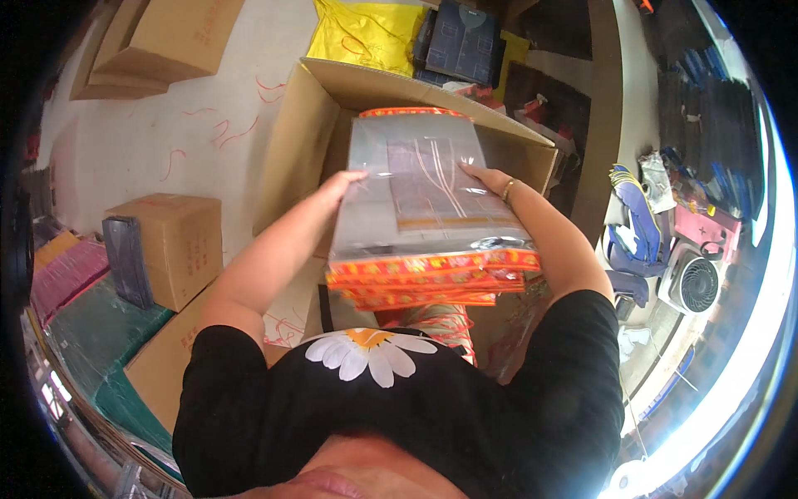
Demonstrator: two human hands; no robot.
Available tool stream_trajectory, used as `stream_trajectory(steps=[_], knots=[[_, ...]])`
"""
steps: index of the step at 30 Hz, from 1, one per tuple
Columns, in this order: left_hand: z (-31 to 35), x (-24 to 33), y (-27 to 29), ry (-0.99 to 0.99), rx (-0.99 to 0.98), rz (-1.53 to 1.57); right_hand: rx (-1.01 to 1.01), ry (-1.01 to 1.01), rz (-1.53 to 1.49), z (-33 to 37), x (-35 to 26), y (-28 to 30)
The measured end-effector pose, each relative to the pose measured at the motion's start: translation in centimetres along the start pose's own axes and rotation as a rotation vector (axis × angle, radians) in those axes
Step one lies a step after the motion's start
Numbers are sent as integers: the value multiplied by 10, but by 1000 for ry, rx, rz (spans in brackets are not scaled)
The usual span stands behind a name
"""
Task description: The person repeatedly picks up gray rectangular panels and places them into clear plastic bags on a cluttered workbench. The person then stacks the packaged items and places them into a cardboard box. The person also handles blue rectangular items in a similar manner.
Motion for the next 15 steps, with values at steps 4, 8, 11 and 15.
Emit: stream_trajectory(steps=[4, 8, 11, 15], knots=[[-41, 65, 54, -65, 178, -387, 62, 116, -113, -92, 15, -7], [-93, 83, 66, -190, 40, -373, 104, 51, -709, -140, 58, -41], [-138, 88, 104, -217, 55, -394, 27, 127, -1184, -193, 68, -79], [-222, 58, 161, -201, 337, -419, -15, 226, -1255, -259, 87, -88]])
Point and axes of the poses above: each hand's wrist, its own z-axis away from the middle knuckle, its own y-axis out of the back of the hand, x = y × z, the point moved 9 cm from there along -z, towards the middle knuckle, and after that the axes turned 15 degrees about -z, right-handed, at the moved point
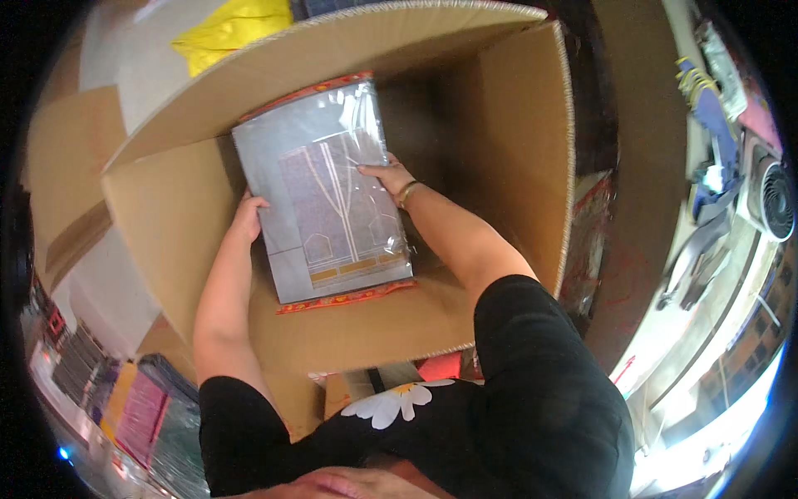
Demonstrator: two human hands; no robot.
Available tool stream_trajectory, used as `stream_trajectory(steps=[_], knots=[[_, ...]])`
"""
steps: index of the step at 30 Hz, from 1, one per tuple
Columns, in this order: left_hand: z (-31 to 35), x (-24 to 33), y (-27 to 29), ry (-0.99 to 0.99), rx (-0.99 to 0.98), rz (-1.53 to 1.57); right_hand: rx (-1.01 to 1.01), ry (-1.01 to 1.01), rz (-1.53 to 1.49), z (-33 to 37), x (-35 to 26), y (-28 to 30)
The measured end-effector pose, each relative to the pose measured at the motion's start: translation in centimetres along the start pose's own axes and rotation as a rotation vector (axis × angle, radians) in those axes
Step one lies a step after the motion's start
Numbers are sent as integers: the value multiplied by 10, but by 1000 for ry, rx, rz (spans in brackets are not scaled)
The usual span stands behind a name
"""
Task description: The person repeatedly picks up gray rectangular panels and places them into clear plastic bags on a cluttered workbench. The person then stacks the packaged items and places them into a cardboard box. The person also handles blue rectangular items in a similar manner.
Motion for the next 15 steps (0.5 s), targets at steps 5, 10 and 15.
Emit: stream_trajectory(steps=[5, 10, 15], knots=[[-80, -47, 34, -45, 99, -32, 18, -5, -7, -75, 68, 33], [-70, -61, 19, -87, 194, 11, -107, 133, -19, -78, 63, 48], [-3, -16, -8, -410, 640, -735, 211, 66, 354, -98, 85, 79]])
Point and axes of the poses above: each hand's wrist, its own z-axis away from the middle knuckle, its own y-axis out of the back of the hand, x = y × z, the point moved 9 cm from there along -z, towards the middle knuckle, and after that the axes turned 15 degrees about -z, right-handed, at the moved point
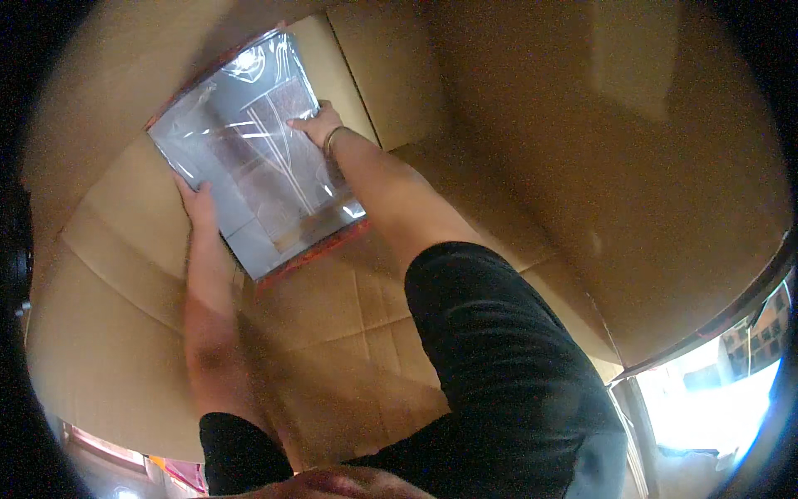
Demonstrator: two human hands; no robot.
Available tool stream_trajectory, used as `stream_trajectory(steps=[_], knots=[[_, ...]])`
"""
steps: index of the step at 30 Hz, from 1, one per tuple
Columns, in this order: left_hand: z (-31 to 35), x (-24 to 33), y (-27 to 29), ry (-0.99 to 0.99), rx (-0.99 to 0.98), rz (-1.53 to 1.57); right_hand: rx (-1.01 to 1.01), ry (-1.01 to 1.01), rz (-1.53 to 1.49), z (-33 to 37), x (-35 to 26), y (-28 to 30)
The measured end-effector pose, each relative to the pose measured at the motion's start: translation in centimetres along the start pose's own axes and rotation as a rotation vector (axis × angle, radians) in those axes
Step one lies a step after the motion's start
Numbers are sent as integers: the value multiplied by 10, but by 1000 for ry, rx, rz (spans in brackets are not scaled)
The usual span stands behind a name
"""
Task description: The person repeatedly picks up gray rectangular panels and places them into clear plastic bags on a cluttered workbench. The person then stacks the packaged items and places them into a cardboard box. The person also handles blue rectangular items in a similar manner.
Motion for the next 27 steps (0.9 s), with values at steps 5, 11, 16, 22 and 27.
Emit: stream_trajectory(steps=[5, 11, 16, 22, 27], knots=[[97, 58, -2, -253, 76, -577, -38, -31, -180, 18, -4, -4], [108, 14, -66, -234, -114, -635, 64, 288, 36, 31, -12, -3], [92, 15, -83, -220, -119, -559, 60, 140, 83, -13, 10, 2], [176, 81, -89, -612, -600, -693, 56, -41, -192, 1, 30, 85], [159, 78, -106, -601, -585, -748, -107, -134, -287, -53, 67, 62]])
Point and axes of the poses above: each hand's wrist, its own z-axis away from the middle knuckle, its own y-axis out of the back of the hand, x = y × z, the point moved 9 cm from there along -z, towards the middle knuckle, and after that the axes turned 15 degrees about -z, right-handed, at the moved point
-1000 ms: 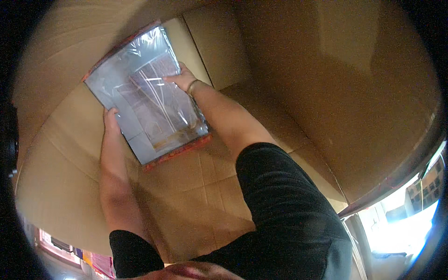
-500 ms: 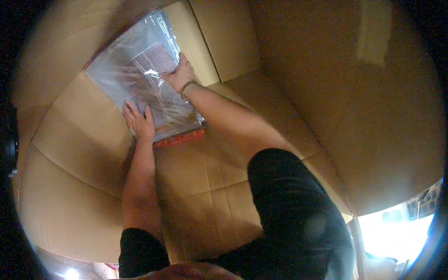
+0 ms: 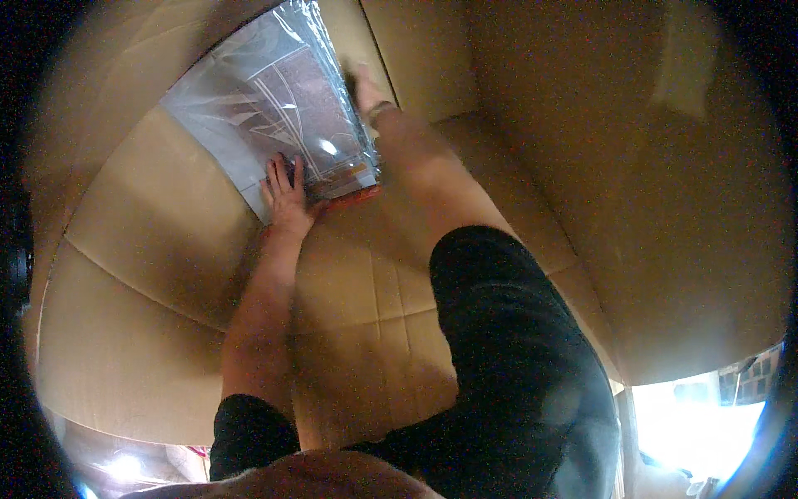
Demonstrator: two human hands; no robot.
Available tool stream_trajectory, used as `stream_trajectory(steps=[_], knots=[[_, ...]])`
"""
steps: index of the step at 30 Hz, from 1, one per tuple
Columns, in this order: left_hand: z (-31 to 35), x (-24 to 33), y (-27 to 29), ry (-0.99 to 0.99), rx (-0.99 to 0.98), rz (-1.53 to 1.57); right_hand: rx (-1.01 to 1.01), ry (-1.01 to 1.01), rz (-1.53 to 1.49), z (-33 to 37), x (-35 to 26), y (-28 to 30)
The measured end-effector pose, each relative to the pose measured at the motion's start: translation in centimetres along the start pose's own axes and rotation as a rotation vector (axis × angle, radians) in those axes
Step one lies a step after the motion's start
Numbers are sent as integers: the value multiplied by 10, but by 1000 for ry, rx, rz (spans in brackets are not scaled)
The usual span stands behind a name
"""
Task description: The person repeatedly picks up gray rectangular panels and places them into clear plastic bags on a cluttered workbench. The person then stacks the packaged items and places them into a cardboard box. The person also handles blue rectangular items in a similar manner.
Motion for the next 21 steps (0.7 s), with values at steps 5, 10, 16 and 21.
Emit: stream_trajectory(steps=[5, 10, 16, 21], knots=[[16, 7, -27, 119, 15, 62, -284, -59, 126, 30, -16, -62], [20, 10, -20, 96, 19, 119, 5, 107, 12, -25, -65, -29], [24, 19, -21, 147, 124, 169, -266, -54, 106, 0, -77, -105], [13, 27, -22, 114, 83, 177, 92, 118, 46, -47, -67, 15]])
Point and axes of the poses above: each hand's wrist, its own z-axis away from the middle knuckle, its own y-axis out of the back of the hand, x = y × z, the point moved 9 cm from there along -z, towards the middle knuckle, and after that the axes turned 15 degrees about -z, right-handed, at the moved point
